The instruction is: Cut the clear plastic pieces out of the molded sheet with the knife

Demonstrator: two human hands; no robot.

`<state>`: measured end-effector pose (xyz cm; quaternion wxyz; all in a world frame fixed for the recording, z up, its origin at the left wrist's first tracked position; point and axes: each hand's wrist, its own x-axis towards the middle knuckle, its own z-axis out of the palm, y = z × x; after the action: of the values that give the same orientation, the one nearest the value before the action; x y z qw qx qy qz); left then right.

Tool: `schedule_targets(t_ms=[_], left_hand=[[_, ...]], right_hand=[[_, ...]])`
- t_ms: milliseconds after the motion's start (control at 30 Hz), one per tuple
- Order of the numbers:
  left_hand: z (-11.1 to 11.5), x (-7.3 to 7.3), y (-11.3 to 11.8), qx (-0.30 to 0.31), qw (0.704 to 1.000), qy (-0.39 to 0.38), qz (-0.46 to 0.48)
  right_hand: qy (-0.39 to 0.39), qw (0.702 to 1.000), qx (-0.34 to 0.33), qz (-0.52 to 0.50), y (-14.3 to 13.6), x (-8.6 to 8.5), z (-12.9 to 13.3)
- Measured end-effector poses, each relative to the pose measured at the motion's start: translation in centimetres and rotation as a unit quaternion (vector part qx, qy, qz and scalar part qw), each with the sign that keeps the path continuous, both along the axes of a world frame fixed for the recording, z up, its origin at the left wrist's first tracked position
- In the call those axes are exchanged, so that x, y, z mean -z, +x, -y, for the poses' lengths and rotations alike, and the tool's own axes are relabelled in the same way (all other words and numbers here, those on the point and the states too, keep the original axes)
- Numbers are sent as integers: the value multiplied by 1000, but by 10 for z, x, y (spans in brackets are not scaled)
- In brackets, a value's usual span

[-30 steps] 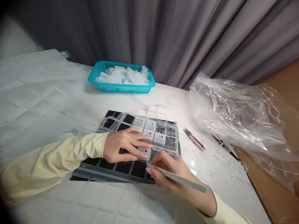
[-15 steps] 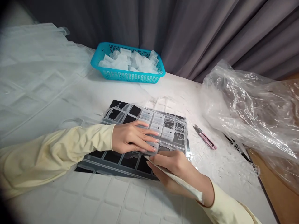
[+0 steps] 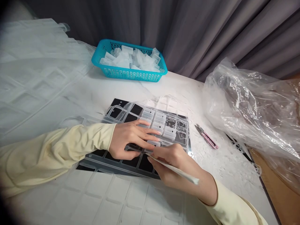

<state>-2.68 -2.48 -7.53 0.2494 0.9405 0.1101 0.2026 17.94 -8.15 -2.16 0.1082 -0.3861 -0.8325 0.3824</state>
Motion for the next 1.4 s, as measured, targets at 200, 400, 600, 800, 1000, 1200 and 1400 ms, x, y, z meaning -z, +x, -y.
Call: schedule_targets(t_ms=[200,400,600,800,1000,1200,1400], left_hand=[[1,2,1,-4,999,-1,-39],[0,1,1,-14,999,-15,-41],[0,3,1,-4,1000,11,-27],[0,2,1,-5,998,34,-52],[0,2,0,-13,999,23,-44],[0,1,0,-10,998,25,-48],[-2,-2,-2,3,996,50,-73]], right_hand=[[-10,1000,14,6,-1,-2,-1],[-12,1000,12,9,5,-1,-2],[-21,1000,8,1,13,-1,-2],[-25,999,17,16,17,-2,-1],[-25,999,20,25,19,-5,0],[-22,999,21,37,25,-3,1],[-8,999,21,49,32,-2,4]])
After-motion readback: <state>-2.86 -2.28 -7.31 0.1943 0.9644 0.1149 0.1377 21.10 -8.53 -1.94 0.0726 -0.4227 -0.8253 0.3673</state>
